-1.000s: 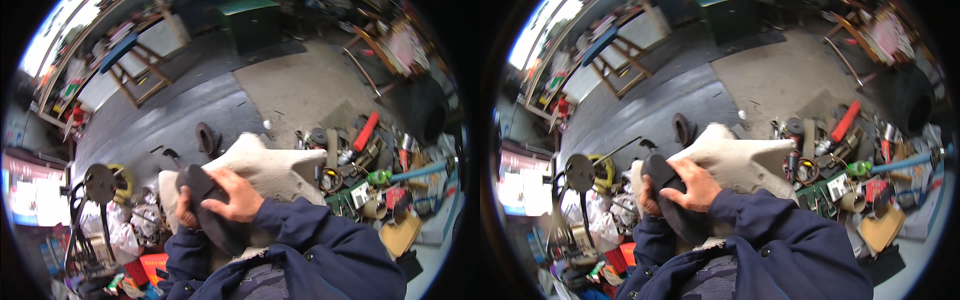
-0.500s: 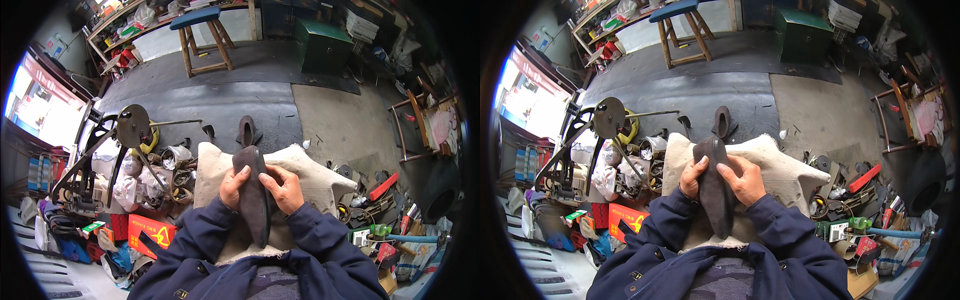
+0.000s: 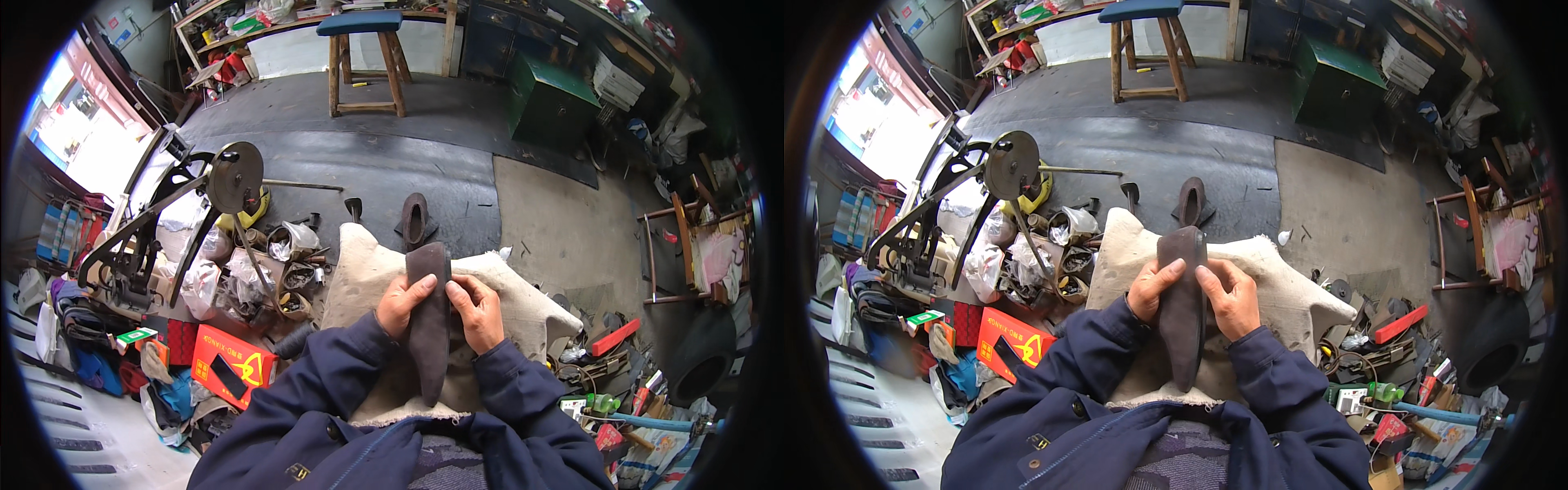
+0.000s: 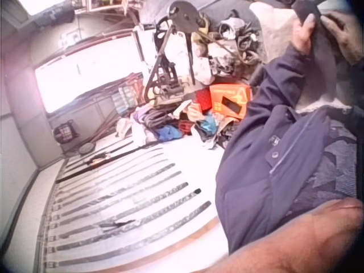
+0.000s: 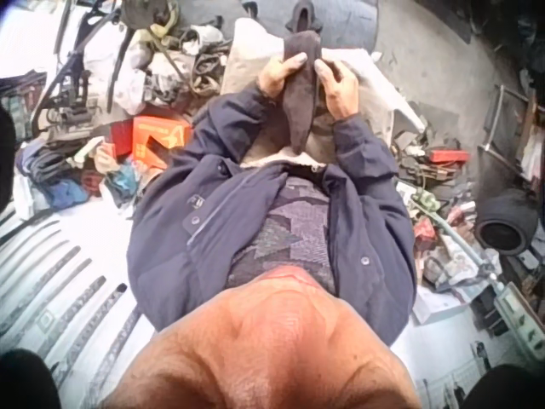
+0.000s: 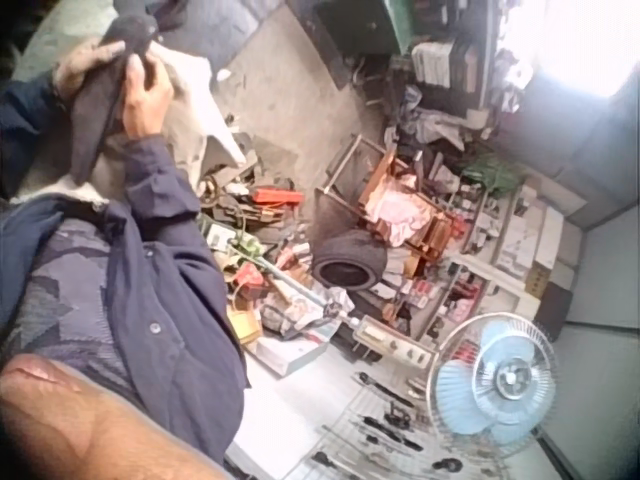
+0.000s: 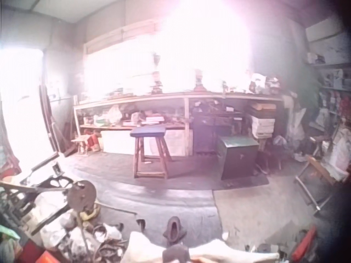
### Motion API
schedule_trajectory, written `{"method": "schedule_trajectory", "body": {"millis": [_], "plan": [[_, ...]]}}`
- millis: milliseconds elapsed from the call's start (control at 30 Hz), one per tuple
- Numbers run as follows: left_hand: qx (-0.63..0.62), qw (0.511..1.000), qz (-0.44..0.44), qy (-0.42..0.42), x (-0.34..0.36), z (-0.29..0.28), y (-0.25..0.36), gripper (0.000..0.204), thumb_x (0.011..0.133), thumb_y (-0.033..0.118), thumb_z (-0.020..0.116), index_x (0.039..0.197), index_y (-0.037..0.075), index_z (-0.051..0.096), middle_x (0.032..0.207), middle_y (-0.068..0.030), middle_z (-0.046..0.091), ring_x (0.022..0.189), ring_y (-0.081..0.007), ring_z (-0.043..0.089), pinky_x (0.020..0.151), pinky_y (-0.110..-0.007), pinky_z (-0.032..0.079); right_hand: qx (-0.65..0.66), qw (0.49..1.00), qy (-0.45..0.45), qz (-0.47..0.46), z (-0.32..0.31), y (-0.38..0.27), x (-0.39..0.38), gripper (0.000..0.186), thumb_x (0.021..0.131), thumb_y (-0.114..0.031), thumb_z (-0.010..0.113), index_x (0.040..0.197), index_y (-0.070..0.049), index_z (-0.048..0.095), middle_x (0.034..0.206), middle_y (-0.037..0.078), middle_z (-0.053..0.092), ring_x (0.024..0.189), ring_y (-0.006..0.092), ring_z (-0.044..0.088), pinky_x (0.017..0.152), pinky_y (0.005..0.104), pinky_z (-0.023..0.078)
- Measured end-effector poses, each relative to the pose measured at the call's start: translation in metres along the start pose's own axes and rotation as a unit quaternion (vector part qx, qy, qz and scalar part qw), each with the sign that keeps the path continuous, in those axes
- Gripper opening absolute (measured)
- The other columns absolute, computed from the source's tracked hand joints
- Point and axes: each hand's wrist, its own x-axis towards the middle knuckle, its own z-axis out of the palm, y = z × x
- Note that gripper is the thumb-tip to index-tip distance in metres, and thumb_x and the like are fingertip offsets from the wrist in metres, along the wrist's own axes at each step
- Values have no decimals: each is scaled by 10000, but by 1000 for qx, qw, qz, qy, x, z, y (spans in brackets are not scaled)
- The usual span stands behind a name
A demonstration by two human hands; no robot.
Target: The person handles a black slipper and a new sole, then uses a handheld angle grinder to grind the sole surface. The person repeatedly inspects the sole and slipper, and continues grinding the sole in the workshop.
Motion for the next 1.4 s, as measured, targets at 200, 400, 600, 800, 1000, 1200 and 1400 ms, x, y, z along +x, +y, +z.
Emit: {"method": "schedule_trajectory", "body": {"millis": [200, 400, 600, 800, 1000, 1200, 1400], "plan": [[175, 984, -1, -41, -6, 10, 1, 357, 1034, 237, 691, 1312, 16, 650, 1160, -16, 703, 1033, -108, 643, 920, -289, 527, 19, 1000, 23, 9, -2, 4, 2, 365, 1073, -307, 619, 1269, -7, 685, 1082, 1, 697, 910, 63, 598, 760, 218, 481], [204, 973, 20, -106, -13, 18, 0, 336, 1007, 237, 734, 1223, -19, 703, 1069, -30, 737, 1004, -111, 643, 903, -310, 539, 47, 997, 54, 37, -10, 14, 6, 368, 1084, -446, 563, 991, -101, 650, 865, -71, 561, 745, 43, 488, 643, 211, 386], [225, 967, 43, -117, -13, 18, 0, 330, 1023, 264, 710, 1171, -31, 711, 1014, -27, 733, 954, -103, 634, 862, -313, 540, 28, 994, 77, 71, -9, 12, 9, 344, 1100, -404, 545, 1024, -85, 647, 892, -63, 583, 770, 43, 513, 669, 214, 416], [245, 965, 2, -94, -22, 20, 6, 282, 1055, 222, 654, 1177, -28, 702, 1018, -23, 713, 935, -97, 633, 834, -285, 535, 91, 993, 44, 57, -7, 10, 6, 388, 1125, -351, 520, 1212, -2, 665, 1124, 12, 673, 998, 93, 604, 882, 241, 489], [132, 990, 32, -29, -20, 23, 7, 335, 1039, 201, 649, 1293, -17, 645, 1147, -70, 718, 1008, -127, 661, 888, -310, 556, 108, 993, 26, 37, -6, 14, 6, 416, 1127, -329, 520, 1344, 0, 654, 1241, 42, 693, 1053, 108, 646, 887, 249, 533], [-18, 1000, -11, 8, -15, 13, 12, 401, 1010, 179, 601, 1368, -3, 591, 1194, -122, 711, 1033, -208, 707, 913, -342, 580, 129, 990, 17, 61, -3, 13, 1, 407, 1082, -208, 610, 1457, -50, 591, 1259, 37, 707, 1041, 105, 689, 831, 248, 567], [-6, 998, 13, 55, -12, 18, 13, 414, 1010, 240, 605, 1350, 5, 602, 1154, -108, 715, 981, -198, 709, 866, -327, 580, 122, 992, 21, 19, 1, 16, 4, 402, 1055, -124, 644, 1428, 20, 601, 1220, 74, 723, 1054, 111, 670, 894, 259, 559]]}}
